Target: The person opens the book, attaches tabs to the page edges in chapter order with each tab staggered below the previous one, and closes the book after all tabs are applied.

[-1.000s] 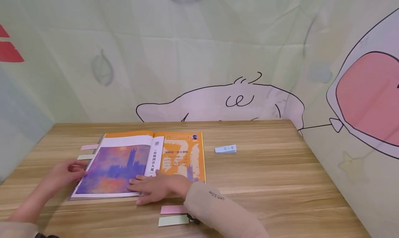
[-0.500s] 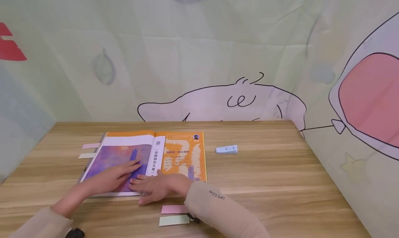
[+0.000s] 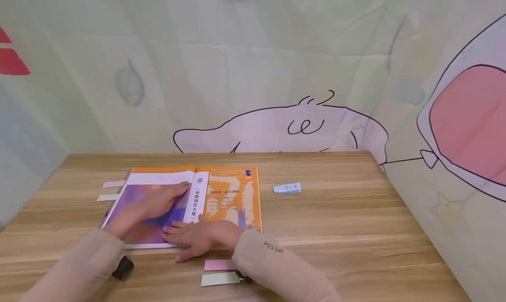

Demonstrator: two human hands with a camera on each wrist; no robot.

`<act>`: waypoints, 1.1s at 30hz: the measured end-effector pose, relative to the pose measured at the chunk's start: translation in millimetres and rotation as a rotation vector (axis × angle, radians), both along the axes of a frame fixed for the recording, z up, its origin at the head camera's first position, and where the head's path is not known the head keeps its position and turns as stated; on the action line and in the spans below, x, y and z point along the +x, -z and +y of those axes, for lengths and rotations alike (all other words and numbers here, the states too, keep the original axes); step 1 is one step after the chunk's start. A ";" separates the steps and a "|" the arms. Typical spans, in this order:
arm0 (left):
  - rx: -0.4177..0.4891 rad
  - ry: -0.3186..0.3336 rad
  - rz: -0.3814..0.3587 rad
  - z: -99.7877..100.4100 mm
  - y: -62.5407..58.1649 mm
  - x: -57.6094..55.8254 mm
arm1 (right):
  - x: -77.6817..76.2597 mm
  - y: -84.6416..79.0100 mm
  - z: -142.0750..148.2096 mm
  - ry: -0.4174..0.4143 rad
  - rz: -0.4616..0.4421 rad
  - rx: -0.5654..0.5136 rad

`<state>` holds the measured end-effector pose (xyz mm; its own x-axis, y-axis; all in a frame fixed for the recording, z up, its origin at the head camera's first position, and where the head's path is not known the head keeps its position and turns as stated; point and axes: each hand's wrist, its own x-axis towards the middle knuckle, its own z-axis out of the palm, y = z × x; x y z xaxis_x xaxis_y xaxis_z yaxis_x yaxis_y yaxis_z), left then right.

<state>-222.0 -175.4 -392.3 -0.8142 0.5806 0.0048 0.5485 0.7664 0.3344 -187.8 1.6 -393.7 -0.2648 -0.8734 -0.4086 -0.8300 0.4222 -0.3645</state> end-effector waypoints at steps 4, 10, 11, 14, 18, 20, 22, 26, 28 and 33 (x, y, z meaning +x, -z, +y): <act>-0.029 -0.006 0.029 3.7 -1.3 -10.8 | 0.1 0.3 -0.3 0.001 0.009 0.006; -0.089 -0.094 0.024 12.8 -2.2 -23.6 | 1.1 -1.0 -0.7 -0.017 0.035 0.003; -0.097 -0.110 0.021 13.7 -1.8 -25.4 | 1.5 -1.6 -0.7 -0.019 0.037 0.002; -0.101 -0.118 0.032 15.1 -1.3 -28.4 | 1.9 -1.9 -0.9 -0.017 0.040 0.005; -0.079 -0.108 0.041 15.9 -0.8 -29.3 | 0.7 -1.6 0.1 -0.016 0.033 0.003; -0.063 -0.108 0.037 15.5 -1.0 -28.7 | 0.1 -2.0 0.4 -0.013 0.013 -0.006; -0.049 -0.108 0.021 15.0 -1.1 -28.4 | -1.0 -2.9 1.1 0.009 -0.032 -0.018; -0.030 -0.108 -0.021 14.7 -1.5 -29.8 | -4.7 -5.6 2.9 0.051 -0.148 -0.057; -0.027 -0.107 -0.028 15.1 -1.5 -31.1 | -7.1 -7.4 3.2 0.050 -0.181 -0.076; -0.036 -0.132 -0.026 15.7 -1.3 -33.4 | -12.6 -11.6 4.2 0.022 -0.189 -0.126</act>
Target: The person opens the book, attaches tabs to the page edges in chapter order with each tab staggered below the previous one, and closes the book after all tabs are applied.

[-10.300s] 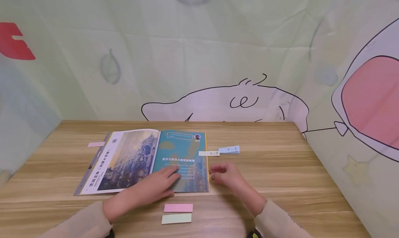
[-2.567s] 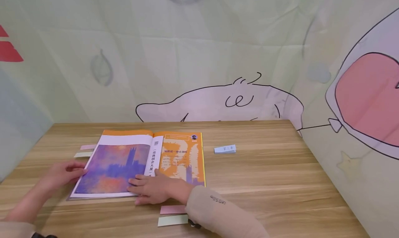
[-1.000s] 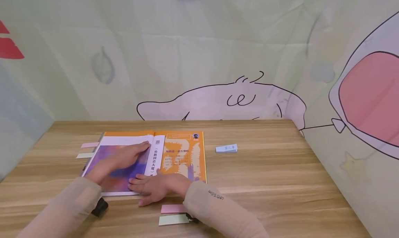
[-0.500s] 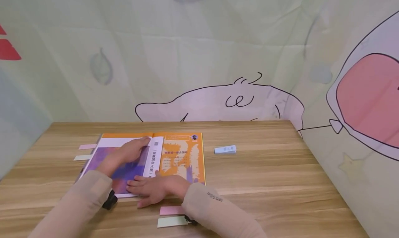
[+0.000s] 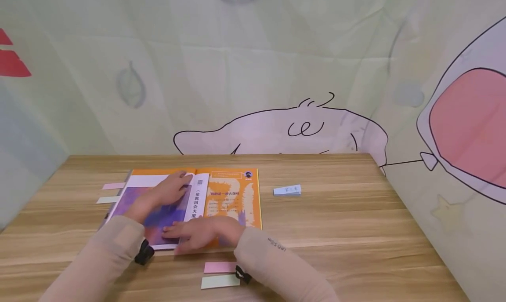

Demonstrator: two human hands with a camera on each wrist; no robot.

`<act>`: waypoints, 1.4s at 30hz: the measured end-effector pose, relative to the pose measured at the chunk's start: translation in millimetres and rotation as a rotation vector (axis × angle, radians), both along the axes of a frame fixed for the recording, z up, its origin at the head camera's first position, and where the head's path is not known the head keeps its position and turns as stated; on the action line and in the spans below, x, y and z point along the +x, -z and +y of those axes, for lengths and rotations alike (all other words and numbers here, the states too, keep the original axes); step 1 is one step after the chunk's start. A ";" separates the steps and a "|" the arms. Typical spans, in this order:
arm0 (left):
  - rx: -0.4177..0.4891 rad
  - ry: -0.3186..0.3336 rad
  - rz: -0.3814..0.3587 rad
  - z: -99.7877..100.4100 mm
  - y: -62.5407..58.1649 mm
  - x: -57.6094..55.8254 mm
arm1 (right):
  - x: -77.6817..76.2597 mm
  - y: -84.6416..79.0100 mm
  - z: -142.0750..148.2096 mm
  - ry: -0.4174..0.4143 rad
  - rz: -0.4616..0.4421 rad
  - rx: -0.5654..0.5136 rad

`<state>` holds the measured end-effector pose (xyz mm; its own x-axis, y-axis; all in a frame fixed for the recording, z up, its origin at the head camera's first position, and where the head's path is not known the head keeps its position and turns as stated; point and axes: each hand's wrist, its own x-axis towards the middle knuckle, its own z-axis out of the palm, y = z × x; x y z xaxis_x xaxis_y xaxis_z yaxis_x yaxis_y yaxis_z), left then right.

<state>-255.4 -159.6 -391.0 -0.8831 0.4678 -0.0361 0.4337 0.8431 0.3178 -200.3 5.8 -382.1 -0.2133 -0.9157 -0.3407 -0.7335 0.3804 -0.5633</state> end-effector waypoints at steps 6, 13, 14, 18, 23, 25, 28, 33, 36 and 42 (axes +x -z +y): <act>0.041 -0.019 0.036 1.2 -1.5 -0.7 | -4.0 -2.4 2.8 0.027 -0.042 -0.079; 0.099 0.005 0.069 3.9 -1.6 -1.4 | -11.6 -5.1 12.6 0.116 0.005 -0.161; 0.107 -0.002 0.064 4.9 -2.2 -1.1 | -12.8 -5.5 14.9 0.134 0.011 -0.172; 0.139 -0.032 0.037 10.8 -4.8 0.0 | -17.9 -6.1 26.7 0.213 0.036 -0.201; 0.165 -0.054 -0.012 19.5 -8.1 0.8 | -24.3 -4.3 45.6 0.265 0.089 -0.257; 0.170 -0.050 -0.021 22.7 -9.7 1.0 | -27.1 -2.2 54.1 0.269 0.101 -0.286; 0.185 -0.044 -0.035 27.9 -11.4 2.0 | -29.7 0.1 68.5 0.287 0.130 -0.309; 0.232 -0.021 -0.043 38.1 -12.7 5.3 | -29.8 1.3 91.5 0.360 0.157 -0.312; 0.261 -0.008 -0.054 46.0 -12.1 7.5 | -28.5 3.6 102.7 0.425 0.136 -0.294; 0.325 0.015 -0.097 61.2 -7.0 13.1 | -24.9 9.2 122.7 0.495 0.117 -0.311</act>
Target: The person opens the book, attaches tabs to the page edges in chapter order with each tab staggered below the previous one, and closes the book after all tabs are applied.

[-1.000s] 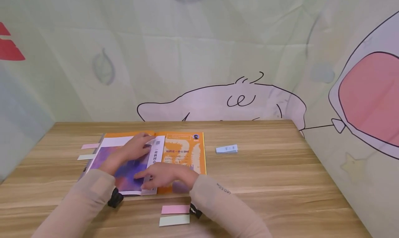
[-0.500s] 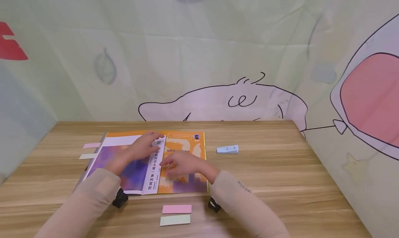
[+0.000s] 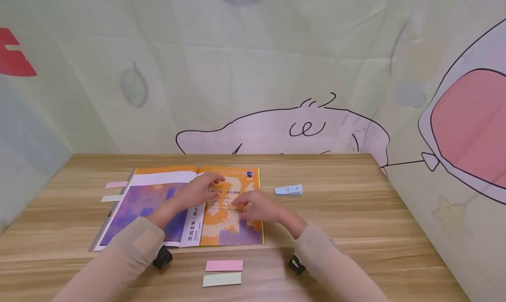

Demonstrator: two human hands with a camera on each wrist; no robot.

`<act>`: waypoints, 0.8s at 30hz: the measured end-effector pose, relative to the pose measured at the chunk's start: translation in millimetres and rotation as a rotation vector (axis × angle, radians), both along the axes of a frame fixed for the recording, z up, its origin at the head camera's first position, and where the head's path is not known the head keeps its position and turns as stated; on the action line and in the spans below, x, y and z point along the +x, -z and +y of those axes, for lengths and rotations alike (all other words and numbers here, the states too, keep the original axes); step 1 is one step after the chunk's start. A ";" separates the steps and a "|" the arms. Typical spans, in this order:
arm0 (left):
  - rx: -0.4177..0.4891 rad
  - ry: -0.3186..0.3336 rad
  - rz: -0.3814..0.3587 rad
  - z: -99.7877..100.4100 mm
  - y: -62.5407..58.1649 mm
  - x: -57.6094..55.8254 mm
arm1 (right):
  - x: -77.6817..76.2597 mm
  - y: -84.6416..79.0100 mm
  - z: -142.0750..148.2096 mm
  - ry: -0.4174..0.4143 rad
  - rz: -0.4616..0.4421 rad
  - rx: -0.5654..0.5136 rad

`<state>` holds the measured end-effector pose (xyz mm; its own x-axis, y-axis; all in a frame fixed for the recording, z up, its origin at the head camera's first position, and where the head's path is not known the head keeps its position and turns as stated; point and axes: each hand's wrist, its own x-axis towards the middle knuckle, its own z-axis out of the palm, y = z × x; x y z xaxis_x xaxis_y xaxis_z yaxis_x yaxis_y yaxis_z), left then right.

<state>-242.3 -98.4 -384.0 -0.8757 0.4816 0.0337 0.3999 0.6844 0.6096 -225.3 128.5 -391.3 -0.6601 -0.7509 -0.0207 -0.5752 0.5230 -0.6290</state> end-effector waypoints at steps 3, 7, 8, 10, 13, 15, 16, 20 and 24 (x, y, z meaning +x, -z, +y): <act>0.027 0.017 -0.016 5.3 2.6 2.8 | 0.8 2.6 9.3 0.024 -0.007 -0.047; 0.050 0.034 -0.024 12.4 4.1 6.6 | 1.6 3.8 23.6 0.046 0.036 -0.079; 0.054 0.035 -0.029 14.3 4.6 7.3 | 2.0 3.4 27.5 0.052 0.048 -0.085; 0.066 0.041 -0.031 18.1 5.4 8.8 | 2.3 3.1 35.4 0.059 0.066 -0.088; 0.080 0.031 -0.062 23.9 7.5 10.2 | 2.4 2.8 47.4 0.076 0.090 -0.097; 0.088 0.027 -0.081 27.6 8.4 11.0 | 1.4 3.1 54.8 0.087 0.114 -0.096; 0.091 0.027 -0.087 29.5 8.6 11.4 | 0.8 3.2 58.6 0.093 0.126 -0.093; 0.104 0.077 -0.052 38.0 9.9 10.9 | -2.5 1.0 73.7 0.137 0.167 -0.069; 0.126 0.108 -0.053 48.2 8.5 11.2 | -6.4 -3.1 90.2 0.201 0.205 -0.077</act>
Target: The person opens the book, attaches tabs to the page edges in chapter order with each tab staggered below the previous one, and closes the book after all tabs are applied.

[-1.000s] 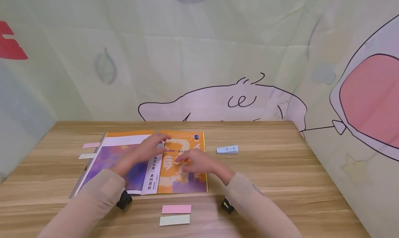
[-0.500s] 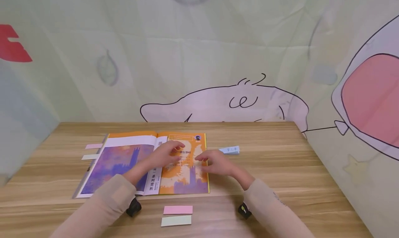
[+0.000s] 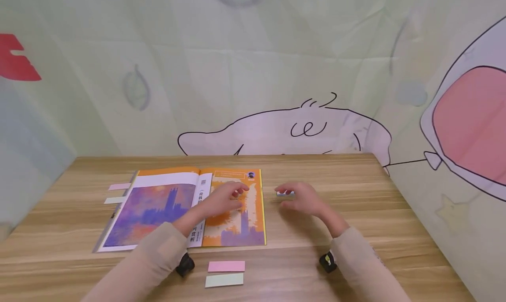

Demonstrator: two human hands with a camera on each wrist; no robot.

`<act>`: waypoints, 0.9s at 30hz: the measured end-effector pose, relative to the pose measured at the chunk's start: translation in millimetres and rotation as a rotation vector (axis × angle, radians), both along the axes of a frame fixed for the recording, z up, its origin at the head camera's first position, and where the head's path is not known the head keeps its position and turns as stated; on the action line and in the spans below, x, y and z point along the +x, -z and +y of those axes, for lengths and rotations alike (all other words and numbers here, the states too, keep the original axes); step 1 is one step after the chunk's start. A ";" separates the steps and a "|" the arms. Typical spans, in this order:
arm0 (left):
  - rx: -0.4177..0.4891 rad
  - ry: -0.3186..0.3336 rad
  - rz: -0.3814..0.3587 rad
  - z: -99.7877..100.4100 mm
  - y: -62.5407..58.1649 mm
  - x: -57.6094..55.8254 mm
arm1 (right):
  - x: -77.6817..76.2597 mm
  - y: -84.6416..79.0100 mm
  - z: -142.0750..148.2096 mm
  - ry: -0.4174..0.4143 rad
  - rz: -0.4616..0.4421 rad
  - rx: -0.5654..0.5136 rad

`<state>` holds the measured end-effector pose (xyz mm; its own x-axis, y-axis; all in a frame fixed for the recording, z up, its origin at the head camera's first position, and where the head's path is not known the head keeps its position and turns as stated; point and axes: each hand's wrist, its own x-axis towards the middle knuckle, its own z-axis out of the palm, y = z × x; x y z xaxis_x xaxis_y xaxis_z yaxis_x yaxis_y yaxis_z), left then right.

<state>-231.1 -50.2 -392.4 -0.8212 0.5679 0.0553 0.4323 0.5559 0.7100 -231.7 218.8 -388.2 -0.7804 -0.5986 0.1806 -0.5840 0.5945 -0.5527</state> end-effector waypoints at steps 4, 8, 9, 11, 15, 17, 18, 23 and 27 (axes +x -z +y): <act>0.012 0.002 -0.037 11.6 -2.6 0.4 | -5.0 -0.2 14.7 0.063 0.032 -0.005; 0.012 0.010 -0.017 24.4 -1.9 -3.8 | -9.7 1.8 23.5 0.100 0.025 0.001; 0.011 0.014 -0.007 27.5 -1.0 -5.1 | -10.7 2.1 24.7 0.106 0.023 0.003; 0.011 0.021 -0.002 33.5 1.1 -7.4 | -12.7 2.8 26.7 0.113 0.014 0.004; -0.001 0.024 -0.013 45.1 3.5 -10.5 | -16.7 4.2 29.1 0.128 0.007 0.020; -0.017 0.021 -0.011 51.2 3.7 -12.4 | -18.9 5.1 29.6 0.128 0.004 0.022; -0.029 0.017 -0.008 54.1 3.5 -13.2 | -20.1 5.8 29.9 0.129 0.000 0.023; -0.073 0.002 0.013 69.8 3.6 -17.8 | -26.9 10.2 30.9 0.119 -0.045 0.020; -0.105 -0.030 0.050 84.0 8.8 -23.5 | -33.6 15.9 31.4 0.090 -0.064 0.032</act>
